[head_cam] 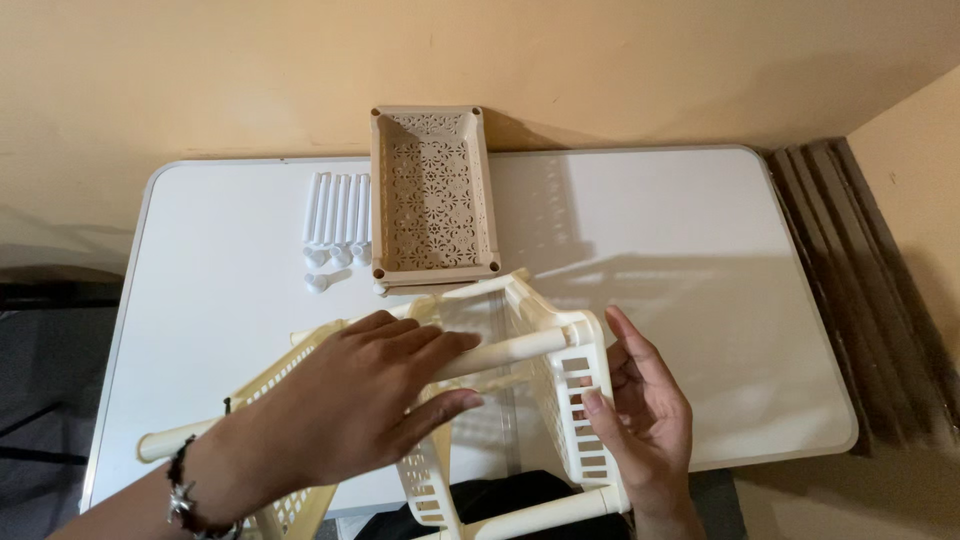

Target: The person assembles a plastic shelving unit by inserting white cylindrical rods into the corners of beige perforated trays. They stack the trays vertically, secure them with the rods, and then attach small white feet to the bottom tray. The assembled unit is placed on a white table.

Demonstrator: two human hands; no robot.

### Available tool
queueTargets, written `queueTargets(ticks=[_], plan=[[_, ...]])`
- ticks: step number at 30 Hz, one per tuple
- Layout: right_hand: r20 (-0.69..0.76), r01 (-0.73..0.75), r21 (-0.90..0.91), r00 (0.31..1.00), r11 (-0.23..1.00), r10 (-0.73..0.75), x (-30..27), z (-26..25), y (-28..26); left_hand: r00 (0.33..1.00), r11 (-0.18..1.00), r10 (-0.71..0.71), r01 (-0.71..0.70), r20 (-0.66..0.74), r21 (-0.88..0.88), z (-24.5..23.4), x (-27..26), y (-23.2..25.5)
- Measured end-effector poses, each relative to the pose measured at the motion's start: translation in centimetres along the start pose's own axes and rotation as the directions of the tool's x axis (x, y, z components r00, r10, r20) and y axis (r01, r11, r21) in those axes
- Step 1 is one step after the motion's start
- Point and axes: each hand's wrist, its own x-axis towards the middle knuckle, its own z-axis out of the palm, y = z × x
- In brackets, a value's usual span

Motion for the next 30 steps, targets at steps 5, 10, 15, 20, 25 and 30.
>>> queueTargets(ticks=[5,10,15,20,25,30], plan=[[0.021,-0.01,-0.044,1.0,0.999,0.011,-0.1,-0.1,0.3,0.874,0.927,-0.276,0.353,0.401,-0.13,-0.7,0.2,-1.0],[0.022,0.015,-0.067,1.0,0.998,-0.013,-0.6,-0.6,1.1,0.891,0.934,-0.245,0.322,0.383,-0.151,-0.5,0.3,-0.4],[-0.002,-0.01,-0.072,1.0,0.997,0.01,-1.1,-1.3,2.2,0.896,0.951,-0.238,0.293,0.375,-0.096,-0.6,-0.1,-0.3],[0.016,0.024,-0.071,1.0,0.997,-0.023,-1.9,-1.6,2.8,0.952,0.984,-0.109,0.145,0.285,-0.106,-0.3,-0.6,0.1],[0.134,0.15,-0.085,0.981,0.985,-0.138,-1.0,-2.1,2.3,0.937,0.975,-0.172,0.207,0.303,-0.087,0.1,-0.9,0.6],[0.142,0.043,0.21,0.987,0.977,-0.074,2.3,-3.1,1.2,0.983,0.999,-0.013,0.006,0.185,0.038,1.1,-1.6,1.7]])
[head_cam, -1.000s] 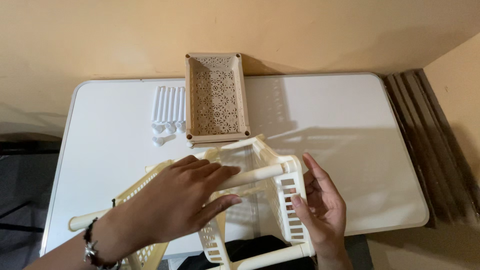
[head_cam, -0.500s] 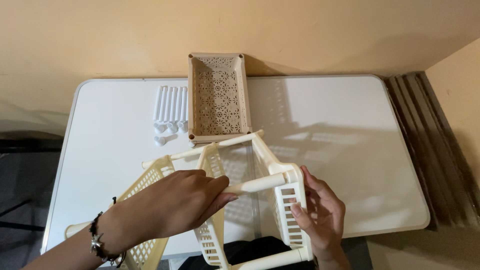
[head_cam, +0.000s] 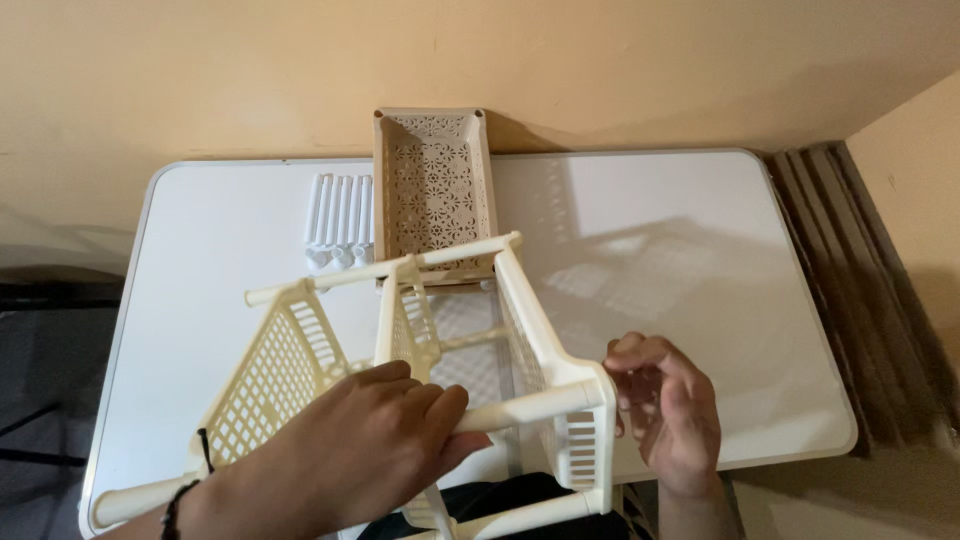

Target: The person assembles a plastic shelving unit by inserting white cylindrical rods into the corners of beige perforated trays. They stack the trays vertically, secure them with the rods, and then attach small white feet to the bottom tray. The assembled unit is placed on a white table.

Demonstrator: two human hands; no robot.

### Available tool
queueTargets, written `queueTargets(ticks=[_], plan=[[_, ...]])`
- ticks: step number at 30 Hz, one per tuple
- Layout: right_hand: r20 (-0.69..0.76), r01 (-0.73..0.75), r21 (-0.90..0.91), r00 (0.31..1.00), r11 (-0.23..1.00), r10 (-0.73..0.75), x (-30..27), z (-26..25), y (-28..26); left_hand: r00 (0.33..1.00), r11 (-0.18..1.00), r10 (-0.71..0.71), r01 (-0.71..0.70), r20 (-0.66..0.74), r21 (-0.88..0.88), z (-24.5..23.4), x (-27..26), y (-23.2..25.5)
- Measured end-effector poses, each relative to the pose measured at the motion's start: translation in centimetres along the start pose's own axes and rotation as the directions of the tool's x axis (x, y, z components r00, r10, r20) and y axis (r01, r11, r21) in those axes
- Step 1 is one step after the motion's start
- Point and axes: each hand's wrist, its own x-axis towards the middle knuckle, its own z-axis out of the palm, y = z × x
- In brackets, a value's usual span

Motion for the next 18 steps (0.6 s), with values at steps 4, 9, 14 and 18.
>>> queueTargets(ticks=[4,9,14,18], plan=[[-0.056,-0.099,0.009,0.993,0.995,0.1,1.1,1.5,-0.5,0.995,0.956,0.079,-0.092,0.057,0.277,1.0,-0.5,1.8],[-0.115,-0.182,0.193,0.972,0.964,0.207,0.4,5.0,0.0,0.996,0.919,0.094,-0.083,-0.011,0.385,0.5,-0.9,3.2],[-0.152,-0.105,-0.044,0.983,0.993,0.098,0.8,3.9,0.8,0.991,0.878,0.116,-0.07,-0.068,0.473,-0.8,-0.4,3.2],[-0.257,-0.143,-0.202,0.962,0.969,0.088,1.4,1.8,1.7,0.973,0.877,0.139,-0.033,-0.186,0.48,-2.4,-0.1,1.8]])
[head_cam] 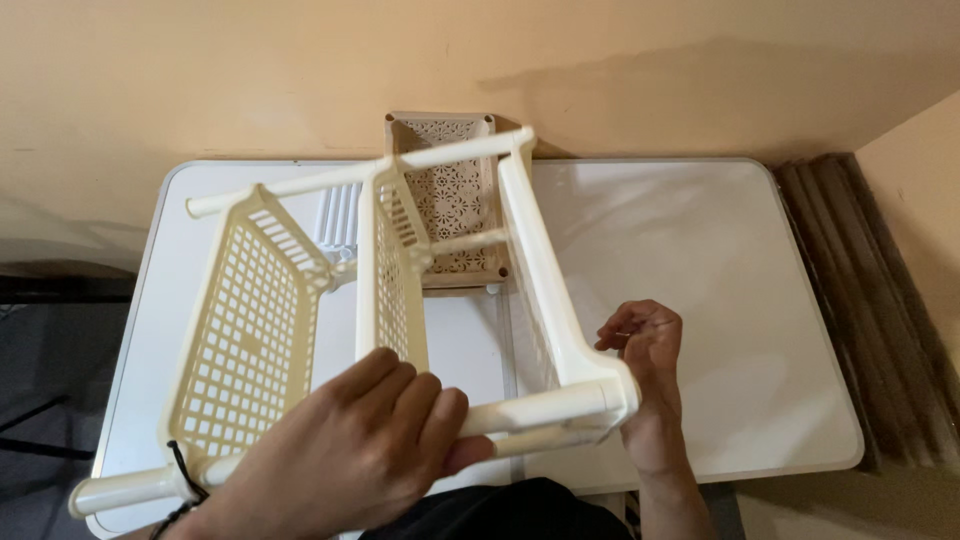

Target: The person assembles a plastic shelving unit by inserting white cylindrical rods into the corners of beige perforated trays. They stack the trays vertically, secure them with the rods, and then attach small white feet to the bottom tray. The assembled unit is placed on a white table.

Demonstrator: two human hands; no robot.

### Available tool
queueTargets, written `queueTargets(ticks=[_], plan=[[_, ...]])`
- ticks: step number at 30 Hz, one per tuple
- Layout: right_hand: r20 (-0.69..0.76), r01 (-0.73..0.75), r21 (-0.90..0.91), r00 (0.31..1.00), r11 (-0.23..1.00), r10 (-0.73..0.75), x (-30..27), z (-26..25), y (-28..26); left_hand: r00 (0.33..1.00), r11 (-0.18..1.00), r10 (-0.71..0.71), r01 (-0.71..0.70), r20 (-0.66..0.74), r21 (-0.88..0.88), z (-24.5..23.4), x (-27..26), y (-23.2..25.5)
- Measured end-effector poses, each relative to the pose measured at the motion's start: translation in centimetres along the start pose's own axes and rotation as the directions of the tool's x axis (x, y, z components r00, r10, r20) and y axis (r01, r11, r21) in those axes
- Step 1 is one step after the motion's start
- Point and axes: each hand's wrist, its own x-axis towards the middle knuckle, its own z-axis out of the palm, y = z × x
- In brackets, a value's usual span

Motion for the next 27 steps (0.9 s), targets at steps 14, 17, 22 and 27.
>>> queueTargets(ticks=[14,17,22,27], plan=[[0.457,-0.435,0.766,0.886,0.473,0.075,2.3,2.0,-0.8,0.917,0.998,0.065,-0.065,-0.394,0.015,2.1,0.5,-2.2],[0.352,-0.309,0.827,0.936,0.469,-0.005,2.4,2.0,-1.0,0.878,0.998,0.024,-0.049,-0.478,-0.04,3.4,0.8,-2.1],[0.293,-0.211,0.856,0.95,0.472,-0.105,3.6,1.3,-1.1,0.826,0.993,-0.063,-0.004,-0.56,-0.116,5.4,0.4,-1.6],[0.327,-0.254,0.844,0.942,0.473,-0.077,3.9,0.3,-1.3,0.776,0.939,-0.243,0.039,-0.581,-0.341,7.8,-1.1,0.3]])
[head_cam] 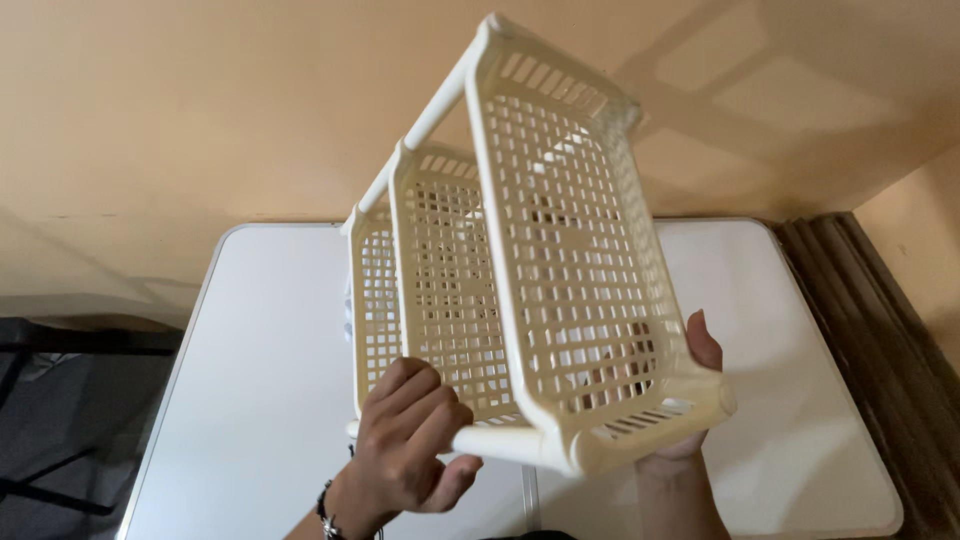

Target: The person assembles a plastic shelving unit by inserting white cylindrical rods into the corners of beige perforated trays. They stack the trays vertically, secure them with the rods, and then attach small white feet to the bottom tray. The assembled unit is placed on a white table.

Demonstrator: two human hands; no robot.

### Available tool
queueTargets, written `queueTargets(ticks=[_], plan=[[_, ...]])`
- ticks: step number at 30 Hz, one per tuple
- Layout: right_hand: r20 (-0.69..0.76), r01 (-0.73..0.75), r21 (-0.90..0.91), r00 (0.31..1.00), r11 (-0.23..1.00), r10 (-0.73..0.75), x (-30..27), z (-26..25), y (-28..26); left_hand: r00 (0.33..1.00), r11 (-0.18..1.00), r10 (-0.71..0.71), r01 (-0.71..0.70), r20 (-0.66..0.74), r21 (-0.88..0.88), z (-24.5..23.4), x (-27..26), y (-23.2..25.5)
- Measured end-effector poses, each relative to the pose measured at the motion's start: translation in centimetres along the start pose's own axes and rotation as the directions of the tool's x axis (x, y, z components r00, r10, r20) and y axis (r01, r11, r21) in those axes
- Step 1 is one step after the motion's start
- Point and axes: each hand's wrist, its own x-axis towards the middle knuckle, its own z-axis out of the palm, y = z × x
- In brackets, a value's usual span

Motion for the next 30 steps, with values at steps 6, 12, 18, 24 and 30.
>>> queueTargets(ticks=[6,12,18,24,30], plan=[[-0.241,-0.079,-0.044,0.968,0.996,0.066,-1.6,-1.3,-0.8,0.983,0.995,-0.064,0.051,-0.171,-0.081,1.9,-2.6,1.0],[-0.23,0.059,-0.196,0.968,0.979,-0.104,-5.0,-3.4,-1.0,0.967,0.997,-0.038,0.019,-0.254,-0.078,2.2,-3.0,0.7],[-0.2,0.188,-0.298,0.946,0.936,-0.253,-8.6,-4.5,-1.4,0.959,0.986,-0.004,-0.044,-0.282,-0.164,4.8,-2.5,0.4],[-0.107,0.271,-0.355,0.939,0.895,-0.327,-9.3,-6.8,-2.6,0.952,0.944,0.038,-0.134,-0.303,-0.302,9.2,-1.4,-1.5],[0.171,0.453,-0.327,0.892,0.83,-0.419,-8.9,-12.9,-5.2,0.989,0.919,-0.004,-0.054,-0.146,-0.391,13.6,-1.4,-3.7]])
